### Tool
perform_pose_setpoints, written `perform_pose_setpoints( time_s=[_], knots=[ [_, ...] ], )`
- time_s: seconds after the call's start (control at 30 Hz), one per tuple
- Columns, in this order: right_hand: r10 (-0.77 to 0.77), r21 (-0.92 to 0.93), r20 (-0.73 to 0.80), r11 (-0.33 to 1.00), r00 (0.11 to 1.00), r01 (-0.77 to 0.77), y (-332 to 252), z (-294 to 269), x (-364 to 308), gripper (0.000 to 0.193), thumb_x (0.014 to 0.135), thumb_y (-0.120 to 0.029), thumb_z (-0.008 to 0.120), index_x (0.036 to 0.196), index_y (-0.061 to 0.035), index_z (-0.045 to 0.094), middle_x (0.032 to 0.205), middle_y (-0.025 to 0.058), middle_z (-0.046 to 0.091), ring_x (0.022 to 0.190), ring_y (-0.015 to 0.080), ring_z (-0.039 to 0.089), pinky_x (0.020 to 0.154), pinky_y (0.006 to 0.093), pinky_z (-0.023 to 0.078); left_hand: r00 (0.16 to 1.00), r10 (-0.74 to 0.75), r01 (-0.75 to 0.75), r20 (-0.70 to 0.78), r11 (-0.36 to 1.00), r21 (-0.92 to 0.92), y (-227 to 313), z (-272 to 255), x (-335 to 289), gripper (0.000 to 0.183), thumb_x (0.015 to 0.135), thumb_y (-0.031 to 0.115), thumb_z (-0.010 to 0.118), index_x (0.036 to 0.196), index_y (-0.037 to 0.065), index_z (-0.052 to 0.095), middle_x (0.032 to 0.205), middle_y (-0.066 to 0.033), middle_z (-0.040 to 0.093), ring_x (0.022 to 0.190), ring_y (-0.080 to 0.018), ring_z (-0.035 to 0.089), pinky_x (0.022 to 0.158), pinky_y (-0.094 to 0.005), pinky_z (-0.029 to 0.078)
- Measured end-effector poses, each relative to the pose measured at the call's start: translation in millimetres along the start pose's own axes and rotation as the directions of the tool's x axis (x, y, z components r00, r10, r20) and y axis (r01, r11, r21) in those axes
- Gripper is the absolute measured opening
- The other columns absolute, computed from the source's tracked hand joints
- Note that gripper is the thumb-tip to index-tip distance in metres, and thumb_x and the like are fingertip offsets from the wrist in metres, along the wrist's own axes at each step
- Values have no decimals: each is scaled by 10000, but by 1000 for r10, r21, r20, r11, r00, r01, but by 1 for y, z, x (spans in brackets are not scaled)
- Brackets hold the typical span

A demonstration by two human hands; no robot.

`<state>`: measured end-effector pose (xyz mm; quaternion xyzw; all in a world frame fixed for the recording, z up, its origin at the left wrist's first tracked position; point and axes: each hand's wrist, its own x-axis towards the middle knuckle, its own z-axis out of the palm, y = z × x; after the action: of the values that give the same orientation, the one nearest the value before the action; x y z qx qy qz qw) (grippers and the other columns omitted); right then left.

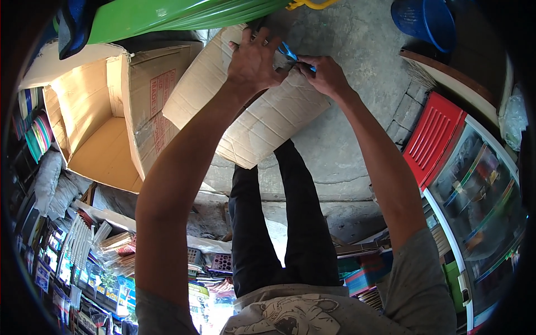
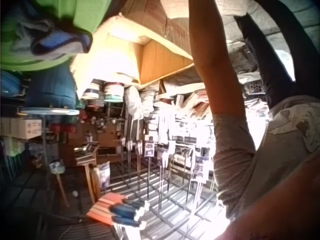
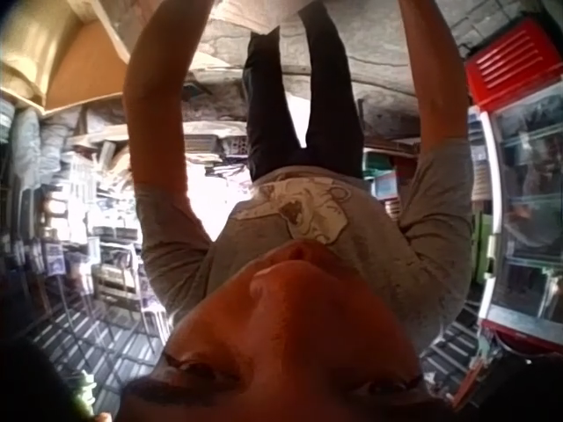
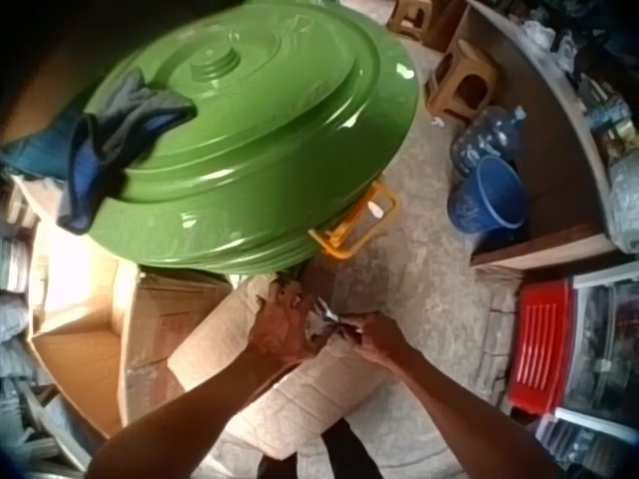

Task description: Opening a box and wiping plastic basins with a cloth.

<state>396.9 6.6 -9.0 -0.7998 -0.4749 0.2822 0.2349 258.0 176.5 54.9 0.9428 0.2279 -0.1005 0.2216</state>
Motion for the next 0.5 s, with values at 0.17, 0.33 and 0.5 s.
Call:
perform_pose_setpoints(
  time_s=[0.17, 0.33, 0.5],
  knots=[
    [87, 35, 32, 996, 996, -88, -19, -2, -6, 242, 958, -267, 671, 1142, -124, 737, 894, 158, 742, 809, 366, 718, 717, 459, 573, 995, 87, -90, -58, 995, -53, -21, 0, -11, 780, 641, 346, 882, 1336, 130, 601, 1440, -149, 480, 1345, -372, 432, 1116, -490, 455],
    [188, -28, -77, 981, 979, -191, -15, -9, -49, 233, 980, -247, 652, 1153, -96, 693, 965, 166, 735, 850, 378, 709, 735, 451, 569, 978, 56, -77, -199, 992, -100, -12, 23, -35, 778, 685, 214, 846, 1403, 145, 555, 1532, -148, 408, 1417, -398, 369, 1145, -481, 420],
    [209, 40, -104, 978, 972, -206, -71, -35, -106, 220, 1016, -240, 619, 1203, -134, 666, 1062, 130, 640, 900, 353, 684, 732, 450, 540, 904, -230, -21, -360, 818, -575, -1, 40, -96, 540, 852, 188, 779, 1358, 98, 615, 1350, -161, 613, 1304, -390, 546, 1103, -459, 446]
  ],
)
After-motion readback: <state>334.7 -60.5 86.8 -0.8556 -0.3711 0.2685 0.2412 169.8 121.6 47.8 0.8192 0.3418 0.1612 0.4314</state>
